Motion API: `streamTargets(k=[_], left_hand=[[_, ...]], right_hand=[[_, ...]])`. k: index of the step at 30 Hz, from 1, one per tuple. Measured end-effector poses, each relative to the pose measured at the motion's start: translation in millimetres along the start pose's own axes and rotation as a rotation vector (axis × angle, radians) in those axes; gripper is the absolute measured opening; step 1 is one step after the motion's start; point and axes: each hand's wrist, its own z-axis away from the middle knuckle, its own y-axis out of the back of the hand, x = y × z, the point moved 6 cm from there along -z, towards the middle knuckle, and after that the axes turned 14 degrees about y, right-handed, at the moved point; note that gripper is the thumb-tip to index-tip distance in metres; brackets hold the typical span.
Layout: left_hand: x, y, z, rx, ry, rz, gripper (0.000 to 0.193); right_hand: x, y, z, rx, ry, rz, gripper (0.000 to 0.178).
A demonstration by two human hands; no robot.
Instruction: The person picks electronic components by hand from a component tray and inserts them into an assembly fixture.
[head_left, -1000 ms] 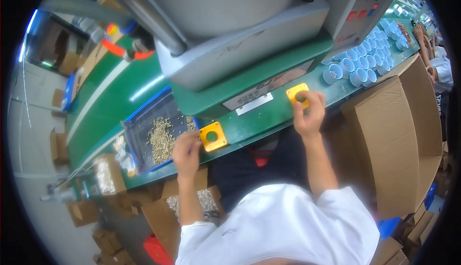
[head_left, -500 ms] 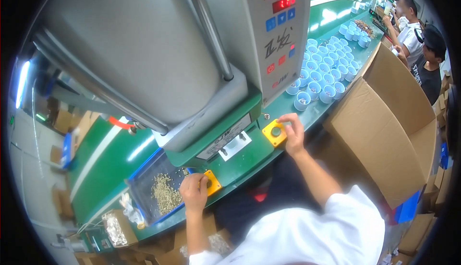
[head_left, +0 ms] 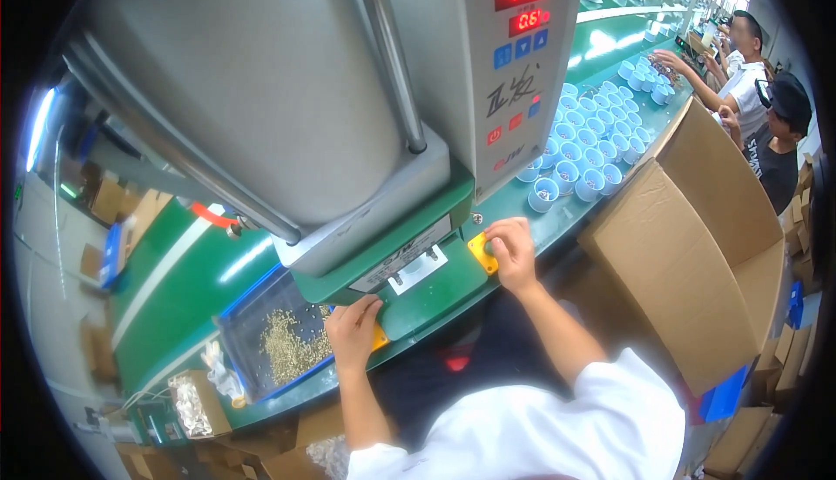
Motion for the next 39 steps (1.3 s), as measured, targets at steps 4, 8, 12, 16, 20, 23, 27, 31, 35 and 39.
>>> streamTargets(k=[4,8,12,16,20,23,27,31,35,39], left_hand=[[5,1,-1,0.017,0.034,0.018,0.012],[8,0,-4,-0.069,0.067,-0.022,0.011],[16,5,-21,-0.019,-0.002,-0.018,0.011],[34,14,-47,-0.011,-0.115,-0.016,0.019],[52,18,-73,-0.057,-0.049,0.091,0.027],[41,8,-94,-0.145,-0.065,0.097,0.029],[60,-11,-106,-0.335,-0.169,0.052,0.032],[71,-22,-108,-0.422,-0.139,-0.04,0.03],[69,-28,-111,-0.426,-0.145,-0.138,0.028],[25,-23,-107,-0.383,-0.194,-0.207,0.025]], right_hand=[[1,-1,1,0.012,-0.016,-0.005,0.015],[5,-1,2,0.007,-0.028,0.008,0.015],[6,-1,1,-0.011,-0.035,0.005,0.015],[7,0,5,0.004,-0.043,-0.016,0.016],[9,-3,3,0.028,-0.043,-0.033,0.017],[5,-4,3,0.023,-0.027,-0.035,0.016],[7,0,6,0.028,-0.04,-0.028,0.016],[6,2,1,0.041,-0.057,-0.035,0.016],[9,1,4,0.044,-0.03,-0.023,0.015],[0,1,-2,0.06,-0.022,-0.005,0.01]])
